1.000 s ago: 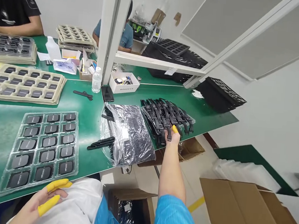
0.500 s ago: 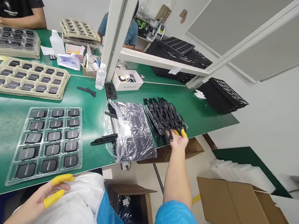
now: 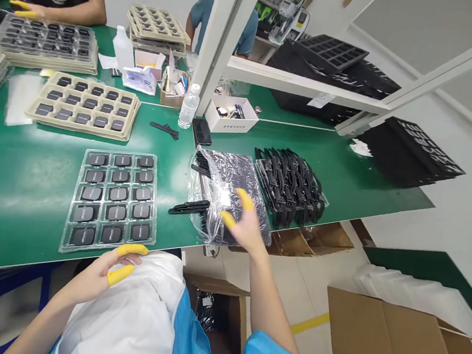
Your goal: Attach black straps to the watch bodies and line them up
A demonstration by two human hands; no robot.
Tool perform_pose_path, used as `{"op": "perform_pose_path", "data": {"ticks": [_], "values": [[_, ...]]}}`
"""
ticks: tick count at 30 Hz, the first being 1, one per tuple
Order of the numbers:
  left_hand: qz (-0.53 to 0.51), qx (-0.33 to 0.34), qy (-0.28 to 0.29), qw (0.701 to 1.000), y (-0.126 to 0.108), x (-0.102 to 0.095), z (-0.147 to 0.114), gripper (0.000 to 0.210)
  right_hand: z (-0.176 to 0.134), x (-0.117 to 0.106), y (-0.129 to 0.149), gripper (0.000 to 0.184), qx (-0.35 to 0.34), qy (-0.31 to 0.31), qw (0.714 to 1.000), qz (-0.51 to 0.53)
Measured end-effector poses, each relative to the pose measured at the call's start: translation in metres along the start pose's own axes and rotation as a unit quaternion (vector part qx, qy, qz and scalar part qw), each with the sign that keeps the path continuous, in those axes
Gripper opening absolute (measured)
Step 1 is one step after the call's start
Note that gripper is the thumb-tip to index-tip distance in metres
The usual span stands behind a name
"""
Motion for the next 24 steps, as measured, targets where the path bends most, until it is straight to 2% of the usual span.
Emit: {"op": "perform_pose_path", "data": {"ticks": [1, 2, 4, 7, 9, 11, 13, 14, 16, 18, 20, 24], "values": [[0.007, -0.007, 0.008, 1.000, -0.001, -0.001, -0.001, 0.039, 0.001, 0.028, 0.016, 0.060, -0.048, 0.124, 0.989, -0.072], [0.016, -0.019, 0.015, 1.000, -0.001, -0.002, -0.002, 0.041, 0.002, 0.048, 0.027, 0.059, -0.076, 0.196, 0.969, -0.132], [0.029, -0.046, 0.030, 0.998, -0.004, -0.007, -0.005, 0.043, 0.007, 0.072, 0.036, 0.054, -0.100, 0.263, 0.934, -0.222], [0.046, -0.042, 0.022, 0.998, -0.015, -0.021, -0.004, 0.044, 0.018, 0.088, 0.033, 0.043, -0.112, 0.284, 0.910, -0.280], [0.088, -0.006, -0.018, 0.996, -0.030, -0.035, 0.008, 0.042, 0.022, 0.095, 0.029, 0.038, -0.126, 0.298, 0.897, -0.300], [0.173, 0.037, -0.077, 0.981, -0.048, -0.052, 0.033, 0.041, 0.024, 0.098, 0.027, 0.033, -0.136, 0.302, 0.889, -0.315], [0.301, 0.067, -0.125, 0.943, -0.065, -0.066, 0.069, 0.041, 0.026, 0.099, 0.027, 0.031, -0.140, 0.295, 0.890, -0.319], [0.375, 0.066, -0.137, 0.914, -0.071, -0.072, 0.091, 0.041, 0.026, 0.098, 0.028, 0.031, -0.140, 0.286, 0.895, -0.314], [0.533, 0.045, -0.122, 0.836, -0.078, -0.076, 0.135, 0.041, 0.027, 0.097, 0.031, 0.032, -0.135, 0.259, 0.908, -0.300], [0.573, 0.038, -0.116, 0.810, -0.082, -0.077, 0.173, 0.037, 0.028, 0.095, 0.032, 0.034, -0.128, 0.234, 0.922, -0.280], [0.602, 0.031, -0.111, 0.790, -0.083, -0.074, 0.199, 0.033, 0.026, 0.094, 0.031, 0.039, -0.115, 0.221, 0.936, -0.251], [0.644, 0.032, -0.089, 0.759, -0.081, -0.064, 0.221, 0.030, 0.027, 0.094, 0.019, 0.038, -0.093, 0.208, 0.957, -0.180]]}}
Point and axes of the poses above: each hand's wrist, its own z-axis towards the middle knuckle, its own x-axis out of the palm, y = z × x, the point moved 4 cm from there along z, towards the middle knuckle, and after that the axes turned 1 degree about y, right-handed, at the moved point
